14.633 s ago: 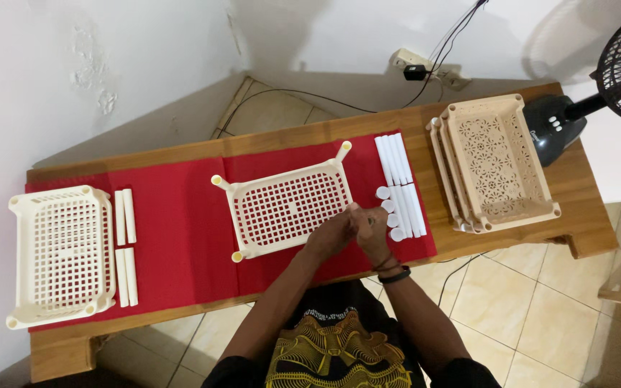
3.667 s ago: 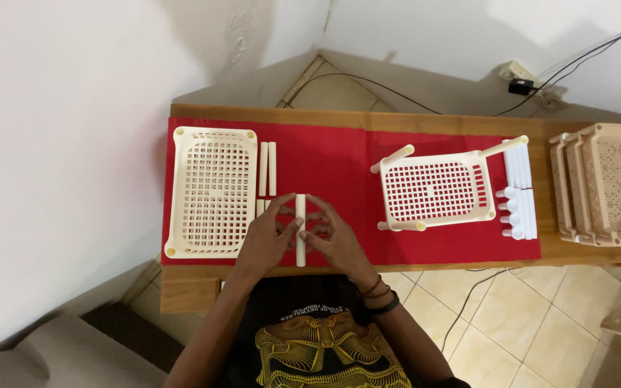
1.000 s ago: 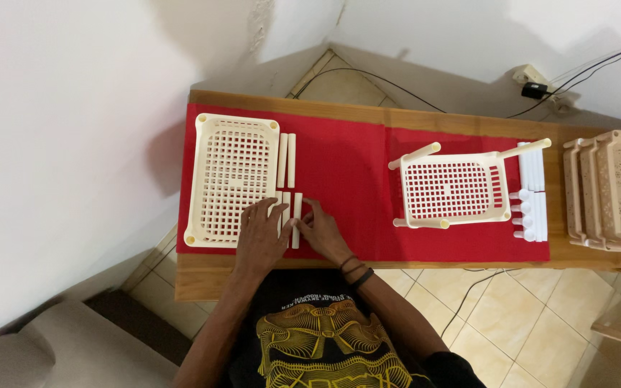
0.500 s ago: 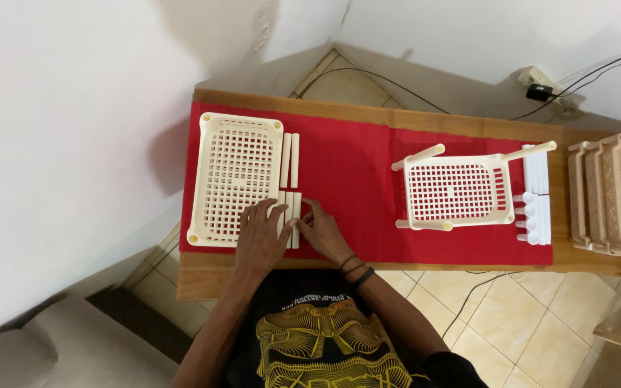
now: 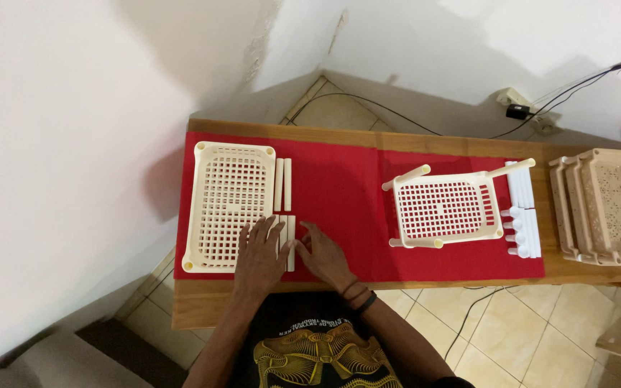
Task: The person assembles a small plastic stool by inserting cylindrical legs into the corners of a perforated seat base. They handle the seat and legs, aligning and pressing each leg into place, then flip the stool to check the assembly.
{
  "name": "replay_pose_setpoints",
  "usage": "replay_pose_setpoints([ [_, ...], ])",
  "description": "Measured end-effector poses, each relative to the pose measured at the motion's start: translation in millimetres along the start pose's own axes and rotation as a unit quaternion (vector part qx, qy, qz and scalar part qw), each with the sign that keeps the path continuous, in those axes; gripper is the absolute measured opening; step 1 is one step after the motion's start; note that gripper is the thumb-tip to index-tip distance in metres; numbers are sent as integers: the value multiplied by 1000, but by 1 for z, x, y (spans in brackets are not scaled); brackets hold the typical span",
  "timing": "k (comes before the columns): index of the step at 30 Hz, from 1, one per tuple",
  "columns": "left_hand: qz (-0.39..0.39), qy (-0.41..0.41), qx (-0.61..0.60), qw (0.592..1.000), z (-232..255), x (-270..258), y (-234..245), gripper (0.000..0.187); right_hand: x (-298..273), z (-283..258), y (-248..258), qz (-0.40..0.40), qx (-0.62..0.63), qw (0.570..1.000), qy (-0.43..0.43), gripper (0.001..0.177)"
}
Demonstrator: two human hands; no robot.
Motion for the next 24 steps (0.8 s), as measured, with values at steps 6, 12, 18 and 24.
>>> replay_pose_setpoints([
  [6,-19,0,29,999,2,1,-3,58,-29,-37,32,159,-121,954,224,61],
  [12,29,-40,37,998,21,9,9,63,-46,-51,62,236,-245,915,217,67],
  [18,20,-69,20,997,48,22,11,68,-74,-51,105,281,-228,914,185,68],
  [24,11,-99,15,995,93,31,3,68,-108,-31,152,327,-189,910,170,69],
])
Point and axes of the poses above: each hand's wrist, its own x-axis towards the middle knuckle, its own y-axis out of the back of the hand, z = x × y, the point moved 7 cm from there along x, towards the middle knuckle, and after that the axes turned 4 degrees about x, right-handed, at the moved point
